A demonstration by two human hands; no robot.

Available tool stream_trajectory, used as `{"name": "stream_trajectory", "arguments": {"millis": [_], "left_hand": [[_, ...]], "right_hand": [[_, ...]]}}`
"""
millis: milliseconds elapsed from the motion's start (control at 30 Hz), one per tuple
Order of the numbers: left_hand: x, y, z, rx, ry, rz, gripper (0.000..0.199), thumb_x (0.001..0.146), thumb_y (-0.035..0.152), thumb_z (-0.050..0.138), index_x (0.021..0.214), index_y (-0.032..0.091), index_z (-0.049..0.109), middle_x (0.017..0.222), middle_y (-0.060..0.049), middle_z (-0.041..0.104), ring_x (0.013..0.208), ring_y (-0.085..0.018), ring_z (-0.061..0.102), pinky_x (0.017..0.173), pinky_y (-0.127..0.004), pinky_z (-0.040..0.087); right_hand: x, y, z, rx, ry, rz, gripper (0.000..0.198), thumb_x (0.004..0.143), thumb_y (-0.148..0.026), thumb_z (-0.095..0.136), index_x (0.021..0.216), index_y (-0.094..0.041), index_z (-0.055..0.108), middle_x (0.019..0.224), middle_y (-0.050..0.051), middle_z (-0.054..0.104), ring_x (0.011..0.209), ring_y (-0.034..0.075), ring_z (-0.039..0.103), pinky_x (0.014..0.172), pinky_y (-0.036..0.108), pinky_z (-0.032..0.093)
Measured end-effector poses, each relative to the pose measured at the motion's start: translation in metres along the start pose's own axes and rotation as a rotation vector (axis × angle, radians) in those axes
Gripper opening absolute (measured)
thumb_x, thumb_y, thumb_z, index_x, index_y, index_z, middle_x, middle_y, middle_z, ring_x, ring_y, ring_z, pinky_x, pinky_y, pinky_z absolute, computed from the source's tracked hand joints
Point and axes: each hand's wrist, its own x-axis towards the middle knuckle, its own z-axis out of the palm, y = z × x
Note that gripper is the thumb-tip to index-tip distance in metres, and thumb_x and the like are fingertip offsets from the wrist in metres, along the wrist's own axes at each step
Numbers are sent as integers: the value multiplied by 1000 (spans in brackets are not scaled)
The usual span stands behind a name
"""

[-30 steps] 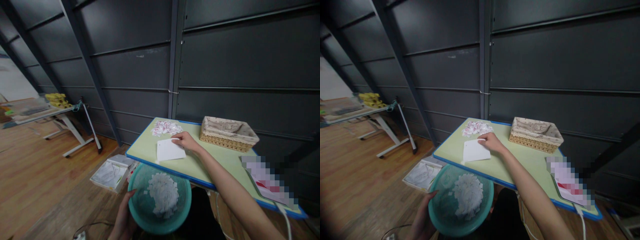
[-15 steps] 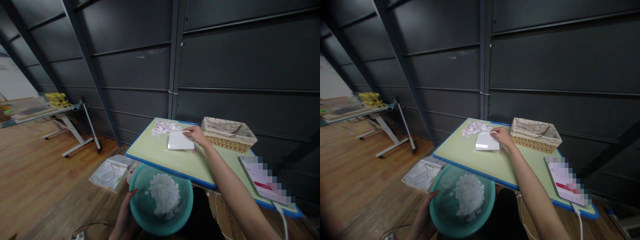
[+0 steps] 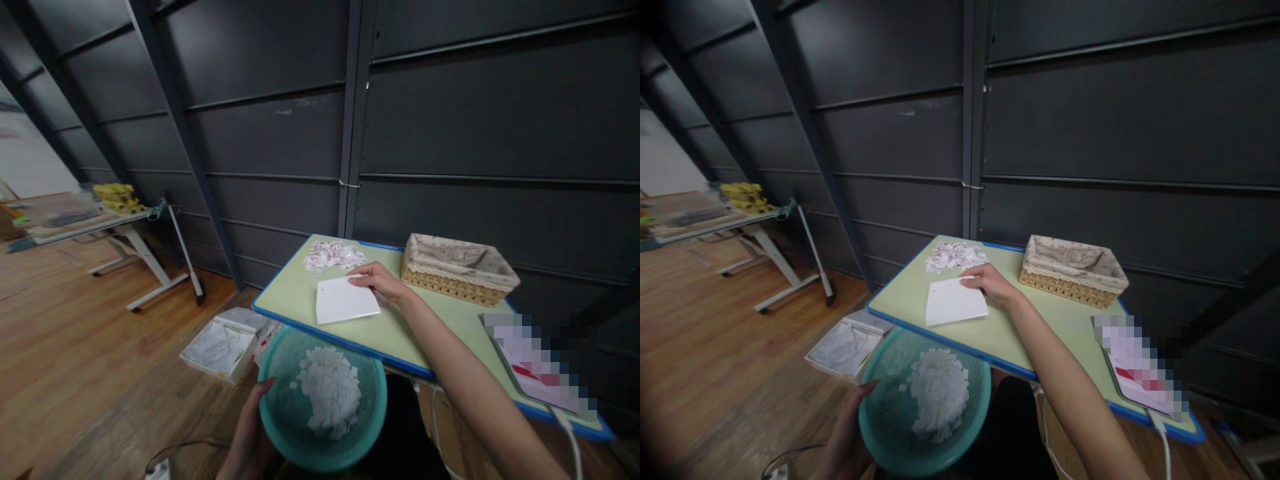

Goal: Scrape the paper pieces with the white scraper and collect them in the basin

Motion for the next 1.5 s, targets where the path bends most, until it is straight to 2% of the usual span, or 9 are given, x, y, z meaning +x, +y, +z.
{"name": "stream_trajectory", "arguments": {"millis": [100, 233, 333, 500, 633, 833, 1000, 1333, 1500], "left_hand": [[0, -1, 0, 57, 15, 22, 36, 74, 21, 67, 107, 6, 66, 85, -15, 80, 91, -34, 72, 87, -49, 53], [2, -2, -2, 62, 25, 17, 46, 74, 20, 65, 118, 7, 61, 88, -15, 79, 91, -34, 72, 87, -52, 52], [4, -4, -5, 71, 1, 27, 45, 75, 21, 66, 117, 6, 61, 85, -14, 80, 89, -34, 72, 87, -52, 52], [4, -6, -6, 75, -14, 31, 20, 75, 19, 65, 92, 10, 70, 70, -10, 79, 87, -32, 73, 89, -49, 51], [3, -6, -5, 106, 7, 49, 6, 74, 18, 65, 70, 14, 69, 58, -6, 75, 84, -31, 73, 90, -48, 51], [2, -5, -6, 116, 2, 30, 9, 75, 20, 65, 67, 15, 69, 59, -5, 76, 65, -25, 73, 90, -45, 51], [1, -5, -3, 123, 51, 40, 8, 75, 17, 64, 70, 14, 69, 60, -6, 77, 59, -24, 71, 89, -46, 52], [2, -7, -5, 110, 0, 26, 7, 73, 20, 67, 74, 14, 70, 66, -8, 78, 85, -31, 73, 93, -47, 50], [0, -6, -3, 132, 27, 33, 7, 70, 18, 69, 76, 14, 69, 65, -7, 78, 87, -33, 73, 94, -50, 49]], "right_hand": [[5, 1, -11, -20, 322, -87, 49, 61, -47, 72, 94, -11, 71, 69, 5, 66, 54, 13, 50, 49, 25, 34], [10, 2, -35, -386, 838, -230, 52, 72, -56, 60, 101, -13, 65, 65, 3, 63, 57, 17, 51, 52, 27, 34], [8, 3, -45, -720, 998, -288, 44, 82, -54, 50, 93, -14, 65, 67, 5, 64, 62, 19, 54, 57, 27, 32], [1, 4, -41, -1150, 885, -279, 36, 93, -41, 41, 100, -18, 67, 76, 8, 70, 64, 19, 58, 56, 27, 25], [1, 6, -33, -1330, 802, -214, 36, 95, -40, 39, 103, -21, 69, 80, 8, 72, 62, 18, 58, 55, 28, 22], [5, 13, -25, -1362, 724, -249, 40, 96, -42, 36, 108, -23, 69, 89, 7, 74, 68, 19, 62, 57, 27, 26], [10, 19, -19, -1388, 643, -292, 41, 97, -42, 34, 111, -23, 68, 95, 8, 74, 76, 20, 65, 57, 27, 28], [15, 24, -21, -1400, 572, -303, 37, 97, -38, 36, 112, -24, 66, 98, 7, 74, 78, 20, 66, 59, 26, 31], [14, 22, -20, -1306, 631, -351, 38, 96, -40, 37, 111, -22, 67, 100, 8, 73, 81, 22, 66, 62, 26, 35]]}}
